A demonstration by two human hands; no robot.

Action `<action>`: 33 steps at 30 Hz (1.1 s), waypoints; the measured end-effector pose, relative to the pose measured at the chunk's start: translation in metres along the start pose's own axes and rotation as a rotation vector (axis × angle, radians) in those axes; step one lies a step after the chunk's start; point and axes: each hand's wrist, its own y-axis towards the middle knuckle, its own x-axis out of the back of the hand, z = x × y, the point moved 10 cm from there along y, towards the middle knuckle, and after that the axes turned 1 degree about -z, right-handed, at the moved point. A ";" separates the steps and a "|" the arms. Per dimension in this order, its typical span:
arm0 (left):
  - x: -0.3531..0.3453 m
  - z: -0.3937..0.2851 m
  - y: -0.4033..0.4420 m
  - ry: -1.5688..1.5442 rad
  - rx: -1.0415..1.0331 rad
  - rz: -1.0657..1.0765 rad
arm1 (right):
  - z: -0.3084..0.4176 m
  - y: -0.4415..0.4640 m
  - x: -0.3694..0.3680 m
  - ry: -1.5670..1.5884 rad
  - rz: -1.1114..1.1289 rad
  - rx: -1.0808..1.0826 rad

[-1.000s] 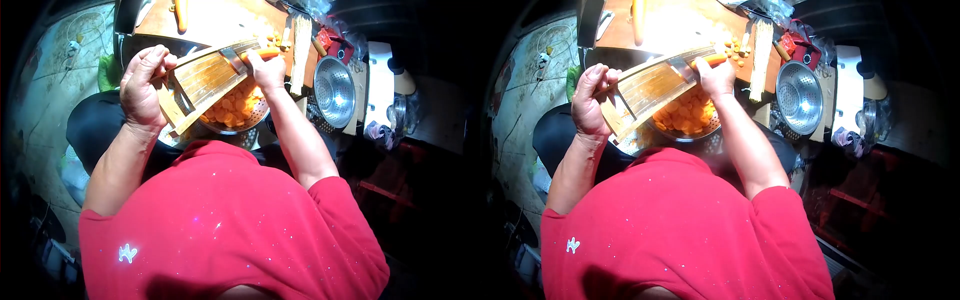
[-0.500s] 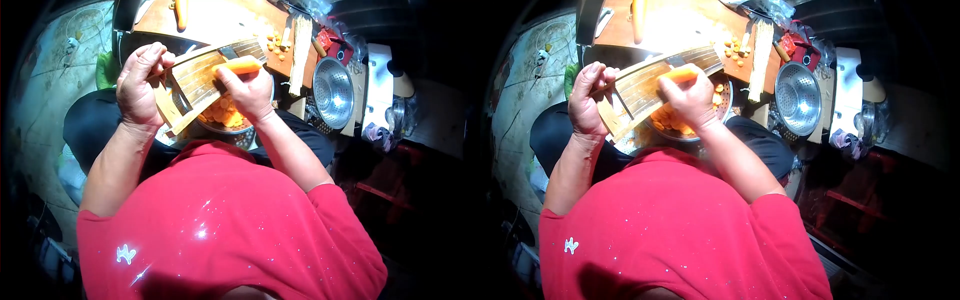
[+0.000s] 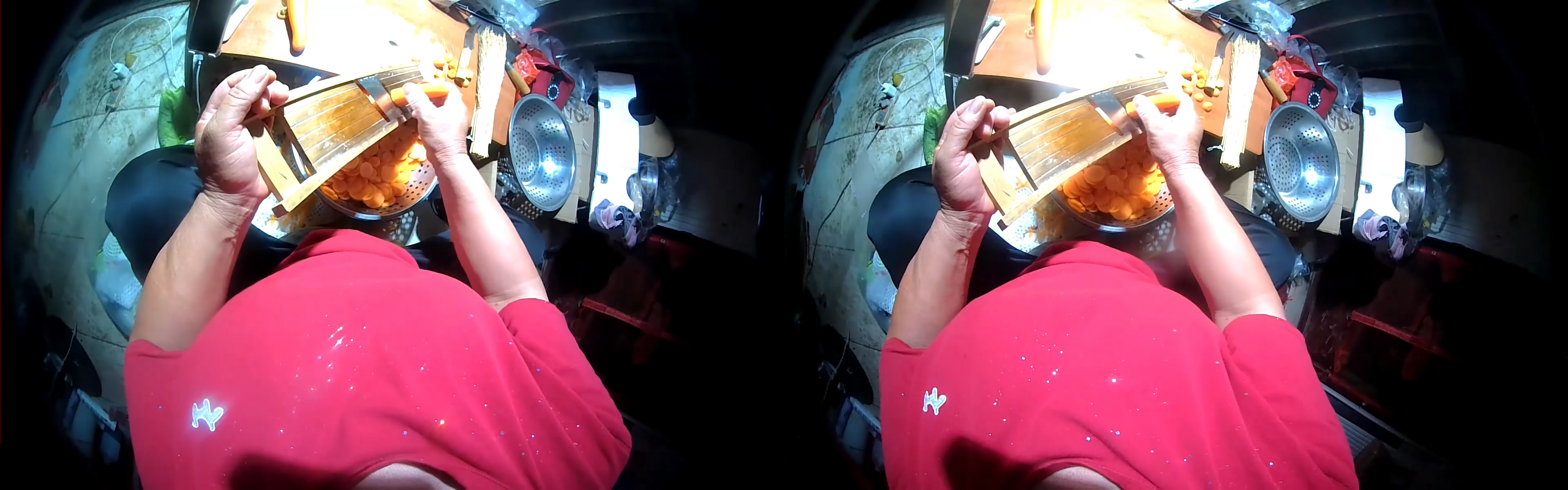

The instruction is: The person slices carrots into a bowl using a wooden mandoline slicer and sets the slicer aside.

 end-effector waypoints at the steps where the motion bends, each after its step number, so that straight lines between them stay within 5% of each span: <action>1: 0.001 0.000 0.000 0.014 -0.006 -0.006 | -0.003 0.006 0.006 0.026 -0.014 0.045; 13: 0.001 0.000 0.001 0.032 -0.008 -0.007 | 0.016 0.000 0.003 -0.272 0.045 0.116; 17: 0.000 -0.002 0.000 0.020 -0.018 -0.019 | 0.093 -0.062 -0.031 -0.256 0.157 0.392; 21: 0.003 -0.001 -0.001 0.042 0.002 -0.032 | 0.042 -0.015 -0.011 -0.362 0.020 0.344; 22: 0.001 0.000 -0.001 0.018 0.001 -0.008 | 0.026 0.001 0.000 -0.381 -0.004 0.136; 25: -0.001 -0.002 0.000 0.009 -0.004 0.004 | 0.022 0.012 0.002 -0.375 -0.046 0.218; 29: 0.001 -0.001 -0.001 0.022 -0.006 -0.022 | 0.102 -0.068 -0.042 -0.250 0.114 0.506; 31: 0.001 0.000 -0.004 0.038 0.002 -0.024 | 0.085 -0.058 -0.039 -0.286 0.084 0.483; 33: 0.001 -0.001 -0.004 0.048 0.000 -0.025 | 0.040 -0.015 -0.024 -0.339 0.045 0.223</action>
